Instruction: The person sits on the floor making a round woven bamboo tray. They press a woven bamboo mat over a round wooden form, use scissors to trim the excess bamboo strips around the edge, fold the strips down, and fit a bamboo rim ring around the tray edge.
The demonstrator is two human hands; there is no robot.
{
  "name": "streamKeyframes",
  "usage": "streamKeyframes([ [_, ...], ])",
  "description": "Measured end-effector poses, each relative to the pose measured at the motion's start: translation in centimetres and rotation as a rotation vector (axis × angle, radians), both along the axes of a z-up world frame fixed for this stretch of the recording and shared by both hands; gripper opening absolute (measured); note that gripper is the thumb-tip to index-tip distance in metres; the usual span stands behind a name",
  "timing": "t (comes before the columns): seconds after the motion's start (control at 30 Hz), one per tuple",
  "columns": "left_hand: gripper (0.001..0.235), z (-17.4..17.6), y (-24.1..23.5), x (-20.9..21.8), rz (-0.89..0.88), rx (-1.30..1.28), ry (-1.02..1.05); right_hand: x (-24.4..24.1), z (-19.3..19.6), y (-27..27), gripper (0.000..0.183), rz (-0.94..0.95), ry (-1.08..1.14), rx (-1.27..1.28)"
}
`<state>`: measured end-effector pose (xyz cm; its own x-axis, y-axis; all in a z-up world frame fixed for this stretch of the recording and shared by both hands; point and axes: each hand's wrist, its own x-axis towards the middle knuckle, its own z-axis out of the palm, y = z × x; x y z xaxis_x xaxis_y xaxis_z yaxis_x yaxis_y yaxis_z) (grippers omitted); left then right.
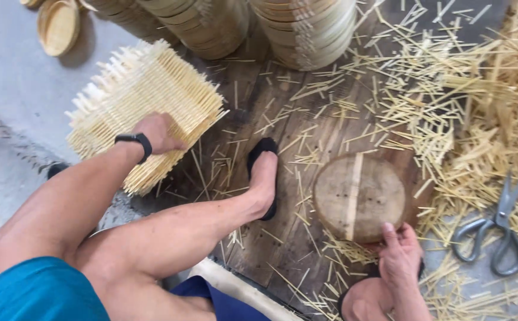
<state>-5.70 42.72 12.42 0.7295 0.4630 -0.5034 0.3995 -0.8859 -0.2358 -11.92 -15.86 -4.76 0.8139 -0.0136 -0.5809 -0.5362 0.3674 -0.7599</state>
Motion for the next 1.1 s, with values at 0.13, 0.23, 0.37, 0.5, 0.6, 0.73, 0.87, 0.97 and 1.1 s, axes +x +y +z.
streamKeyframes([
  [0.13,0.060,3.2,2.2,0.6,0.017,-0.172,-0.027,0.8,1.4,-0.6,0.037,-0.010,-0.071,-0.065],
  [0.23,0.021,7.9,1.4,0.9,-0.276,0.044,-0.331,0.7,0.9,-1.4,0.039,-0.034,-0.147,-0.216],
  [0.37,0.021,18.2,-11.6,0.0,-0.777,0.067,-0.660,0.2,-1.0,-5.1,0.048,-0.074,-0.302,-0.587],
  [0.5,0.015,13.6,-26.3,-1.1,-0.962,-0.386,-0.810,2.4,6.2,-5.7,0.057,-0.058,-0.290,-0.003],
  [0.6,0.038,2.3,-32.2,-1.9,-1.349,-0.489,-0.743,4.2,9.8,-4.4,0.067,-0.068,-0.151,0.285],
  [0.73,0.050,-8.5,-36.2,-3.5,-1.297,-0.681,-0.593,5.1,3.7,-6.6,0.040,0.008,-0.048,-0.048],
  [0.87,0.069,-8.4,-34.8,0.2,-0.484,-0.734,-0.806,6.2,4.5,-5.3,0.033,0.020,-0.024,-0.196],
  [0.97,0.089,-11.8,-31.7,4.6,0.218,-0.737,-0.583,6.0,3.6,-5.5,0.032,-0.002,-0.081,-0.218],
  [1.1,0.050,-15.4,-29.1,6.0,0.524,-1.319,-0.273,6.3,2.6,-5.2,0.033,-0.017,-0.095,-0.301],
])
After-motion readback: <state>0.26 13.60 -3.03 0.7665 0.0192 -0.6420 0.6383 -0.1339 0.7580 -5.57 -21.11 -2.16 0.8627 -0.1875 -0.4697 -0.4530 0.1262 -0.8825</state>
